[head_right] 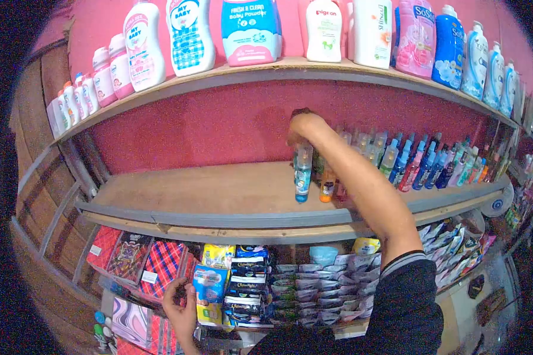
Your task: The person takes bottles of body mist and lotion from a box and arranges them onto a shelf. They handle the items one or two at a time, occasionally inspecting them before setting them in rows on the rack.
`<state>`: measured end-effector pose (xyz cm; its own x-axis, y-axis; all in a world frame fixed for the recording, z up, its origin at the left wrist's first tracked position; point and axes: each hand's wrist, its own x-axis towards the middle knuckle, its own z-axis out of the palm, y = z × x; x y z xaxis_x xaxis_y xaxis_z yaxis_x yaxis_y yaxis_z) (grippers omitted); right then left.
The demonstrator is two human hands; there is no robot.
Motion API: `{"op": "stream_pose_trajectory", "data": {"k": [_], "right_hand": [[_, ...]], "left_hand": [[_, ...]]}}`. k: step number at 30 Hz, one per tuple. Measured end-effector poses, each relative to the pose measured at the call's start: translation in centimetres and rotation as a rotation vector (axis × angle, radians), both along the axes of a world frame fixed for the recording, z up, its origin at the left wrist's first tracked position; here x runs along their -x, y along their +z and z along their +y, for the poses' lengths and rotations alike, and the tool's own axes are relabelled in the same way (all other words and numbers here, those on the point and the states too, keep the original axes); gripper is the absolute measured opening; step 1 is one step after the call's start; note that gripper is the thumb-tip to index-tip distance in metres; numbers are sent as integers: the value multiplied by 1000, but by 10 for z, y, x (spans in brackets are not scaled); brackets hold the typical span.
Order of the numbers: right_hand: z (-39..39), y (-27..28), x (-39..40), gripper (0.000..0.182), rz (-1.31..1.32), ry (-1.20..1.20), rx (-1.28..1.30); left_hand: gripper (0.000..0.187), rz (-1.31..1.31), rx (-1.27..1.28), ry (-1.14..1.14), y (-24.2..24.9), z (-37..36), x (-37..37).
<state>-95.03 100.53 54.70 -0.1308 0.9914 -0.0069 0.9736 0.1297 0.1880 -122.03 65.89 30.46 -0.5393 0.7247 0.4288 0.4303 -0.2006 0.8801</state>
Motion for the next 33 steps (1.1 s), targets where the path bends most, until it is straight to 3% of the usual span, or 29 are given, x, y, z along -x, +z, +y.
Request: {"op": "stream_pose_trajectory", "data": {"k": [3, 9, 18, 33], "right_hand": [[9, -7, -4, 36, -154, 118, -10], [9, -5, -9, 29, 1, 79, 3], [20, -11, -10, 28, -56, 122, -22], [-25, 12, -26, 52, 149, 117, -177]], "left_hand": [[22, -11, 13, -20, -2, -1, 2], [22, 6, 9, 16, 5, -8, -1], [22, 37, 2, 14, -5, -10, 6], [21, 59, 34, 0, 1, -13, -1]]}}
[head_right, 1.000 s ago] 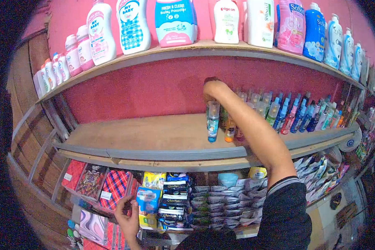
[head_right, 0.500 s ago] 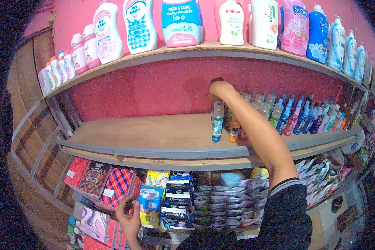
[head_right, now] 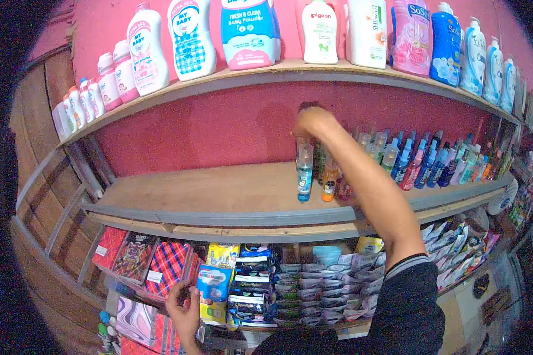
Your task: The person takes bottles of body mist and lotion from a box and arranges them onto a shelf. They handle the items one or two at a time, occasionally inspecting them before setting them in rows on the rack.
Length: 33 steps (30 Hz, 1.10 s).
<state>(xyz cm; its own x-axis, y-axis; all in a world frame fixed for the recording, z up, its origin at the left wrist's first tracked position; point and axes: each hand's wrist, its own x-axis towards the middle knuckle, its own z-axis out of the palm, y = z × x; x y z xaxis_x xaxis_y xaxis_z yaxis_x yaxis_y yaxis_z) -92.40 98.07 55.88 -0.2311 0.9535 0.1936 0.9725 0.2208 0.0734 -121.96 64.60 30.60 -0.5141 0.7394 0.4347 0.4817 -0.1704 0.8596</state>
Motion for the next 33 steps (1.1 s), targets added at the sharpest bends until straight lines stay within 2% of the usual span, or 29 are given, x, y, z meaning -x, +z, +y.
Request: {"op": "stream_pose_trajectory", "data": {"k": [2, 5, 9, 12, 13, 14, 15, 16, 17, 18, 20, 21, 22, 23, 24, 25, 27, 28, 29, 32, 33], "right_hand": [[-30, 9, -4, 50, 72, -18, -80], [-55, 8, -10, 48, 194, -9, -148], [-87, 3, -21, 45, 280, 68, -248], [-115, -8, -38, 44, 373, 179, -212], [-126, -22, -47, 43, 419, 362, -271], [-146, -34, -51, 40, 421, 435, -261], [-177, -42, -53, 42, 506, 482, -96], [-194, -59, -57, 45, 482, 571, 29], [-201, -91, -63, 46, 562, 894, 97], [-217, -108, -65, 48, 566, 1072, 216], [-231, -145, -67, 50, 481, 1090, 1016], [-233, -171, -63, 51, 526, 1122, 1161], [-233, -203, -58, 52, 567, 1156, 1307], [-236, -247, -51, 52, 605, 1107, 1317], [-239, -293, -45, 52, 642, 1060, 1327], [-241, -332, -44, 50, 662, 1111, 1248], [-246, -414, -46, 49, 609, 1190, 1080], [-249, -460, -47, 49, 536, 1215, 991], [-257, -489, -53, 50, 464, 1237, 904], [-286, -519, -86, 49, 358, 963, 1110], [-295, -533, -95, 49, 322, 930, 1079]], "left_hand": [[22, 40, 5, 15, -8, 0, 4], [22, -38, 41, 8, -1, -2, -3], [23, 33, 70, -17, -10, 1, -8], [26, 35, 87, -62, -14, 4, -19], [26, 39, 89, -75, -19, 5, -23], [26, 42, 93, -87, -24, 6, -28], [27, 45, 114, -95, -29, 7, -34], [27, 47, 137, -104, -36, 8, -40], [28, 48, 160, -112, -43, 8, -47], [29, 123, 153, -119, -50, 9, -54], [30, 138, 276, -188, -43, 0, -77], [31, 146, 336, -219, -40, -2, -89], [34, 17, 398, -279, -45, -4, -99], [38, 198, 445, -279, -50, -7, -108], [39, 143, 497, -310, -65, -12, -112], [41, 86, 548, -340, -81, -17, -115], [45, 378, 589, -349, -93, -30, -127], [50, 140, 705, -407, -106, -37, -131], [60, 206, 889, -363, -122, -45, -134], [70, 303, 1090, -337, -180, -77, -142], [72, 332, 1147, -345, -202, -88, -142]]}}
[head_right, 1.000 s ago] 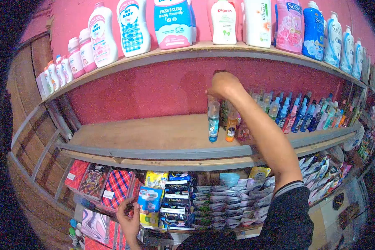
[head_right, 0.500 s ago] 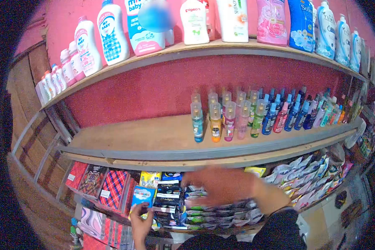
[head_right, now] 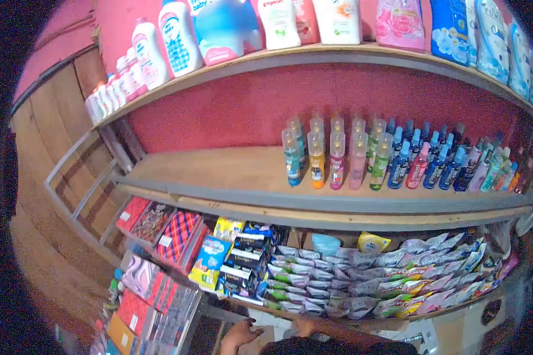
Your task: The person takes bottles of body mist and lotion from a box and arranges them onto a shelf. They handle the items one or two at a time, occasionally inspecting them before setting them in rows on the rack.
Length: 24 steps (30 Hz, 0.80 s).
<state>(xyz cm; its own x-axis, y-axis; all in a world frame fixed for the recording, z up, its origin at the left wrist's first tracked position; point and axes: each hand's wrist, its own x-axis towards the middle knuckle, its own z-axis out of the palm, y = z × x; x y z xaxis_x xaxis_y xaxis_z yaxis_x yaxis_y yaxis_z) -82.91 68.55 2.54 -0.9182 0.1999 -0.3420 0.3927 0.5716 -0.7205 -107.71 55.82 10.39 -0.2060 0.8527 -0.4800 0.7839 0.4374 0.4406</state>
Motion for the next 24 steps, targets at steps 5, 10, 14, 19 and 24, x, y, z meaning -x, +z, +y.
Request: {"op": "stream_pose_trajectory", "data": {"k": [5, 10, 14, 19, 24], "right_hand": [[-26, -22, -32, 49, -156, -113, -215], [-59, 3, -43, 55, -246, -91, -264], [-101, 9, -50, 60, -245, 116, -337], [-126, -6, -74, 55, -92, 360, -306], [-140, 15, -75, 49, -217, 391, -309]], "left_hand": [[70, 27, -9, 9, -18, -44, -23], [65, -3, -107, 59, 6, -83, -55], [61, 58, -223, 200, -8, -138, -91], [63, -63, 15, 492, -18, -226, -150], [44, -49, 161, 751, -21, -299, -218]]}}
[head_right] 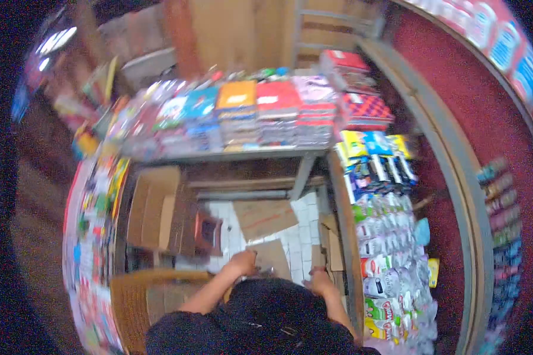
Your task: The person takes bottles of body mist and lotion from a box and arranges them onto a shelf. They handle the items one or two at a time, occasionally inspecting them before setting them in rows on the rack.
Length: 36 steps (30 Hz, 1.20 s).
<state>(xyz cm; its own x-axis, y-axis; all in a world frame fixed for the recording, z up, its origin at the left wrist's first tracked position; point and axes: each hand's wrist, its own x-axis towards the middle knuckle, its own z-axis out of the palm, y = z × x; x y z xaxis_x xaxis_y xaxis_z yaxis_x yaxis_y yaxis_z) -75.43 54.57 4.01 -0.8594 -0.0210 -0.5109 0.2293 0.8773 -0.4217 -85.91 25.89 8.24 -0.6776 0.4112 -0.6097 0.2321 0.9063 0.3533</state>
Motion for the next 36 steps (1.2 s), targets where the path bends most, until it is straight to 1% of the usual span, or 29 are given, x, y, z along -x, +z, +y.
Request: {"op": "stream_pose_trajectory", "data": {"k": [1, 2, 4, 6, 7, 8, 9, 10, 11, 13, 14, 15, 17, 18, 19, 21, 24, 27, 30, 31, 33, 34, 35, 36], "right_hand": [[-4, 9, -3, 48, -25, 14, 17], [1, -3, -7, 47, -31, 72, 40], [20, -34, -10, 47, -63, 205, 85], [15, -11, -18, 47, -65, 256, 81], [25, -29, -23, 47, -65, 311, 32], [24, -35, -30, 46, -124, 310, -115], [31, -48, -39, 47, -100, 328, -132], [37, -62, -49, 47, -68, 337, -147], [34, -66, -60, 48, -85, 355, -106], [29, -64, -82, 51, -120, 377, -32], [22, -59, -97, 52, -125, 463, -129], [10, -52, -111, 52, -122, 553, -227], [12, -73, -123, 46, -217, 607, -91], [19, -98, -130, 44, -213, 545, -91], [31, -127, -139, 41, -211, 480, -93], [38, -144, -152, 40, -225, 543, -133], [31, -149, -161, 39, -222, 750, -212], [13, -152, -165, 38, -192, 990, -297], [-12, -160, -167, 39, -132, 1212, -371], [-22, -164, -166, 40, -117, 1265, -373], [-39, -175, -158, 40, -151, 1279, -281], [-44, -184, -154, 41, -184, 1267, -215], [-47, -200, -155, 40, -151, 1158, -156], [-49, -222, -157, 41, -117, 1044, -95]], "left_hand": [[42, 57, -29, 80, -4, -11, -14], [41, 111, -54, 169, -8, -22, -30], [36, 148, -48, 347, 4, -33, -62], [31, 209, -57, 558, 12, -37, -104], [30, 213, -78, 666, 20, -37, -127], [29, 222, -97, 764, 23, -36, -153], [33, 152, -87, 774, 5, -34, -179], [36, 88, -83, 774, -23, -34, -203], [40, 28, -84, 769, -37, -36, -225], [37, -69, -55, 726, -22, -41, -265], [36, -116, -47, 705, -16, -43, -284], [32, -73, -37, 718, -24, -44, -303], [35, -84, -25, 848, -32, -48, -330], [37, -92, -22, 913, -37, -50, -342], [39, -56, -36, 972, -43, -53, -354], [44, 11, -62, 1079, -53, -59, -379], [31, 100, -95, 1166, -39, -71, -426], [33, 162, -176, 1304, -58, -83, -486], [32, 211, -310, 1593, -67, -106, -555], [30, 427, -218, 1661, -61, -111, -578], [30, 633, -238, 1864, -65, -132, -629], [30, 663, -219, 1885, -70, -146, -657], [31, 693, -202, 1902, -74, -163, -685], [32, 522, -147, 2003, -65, -182, -709]]}}
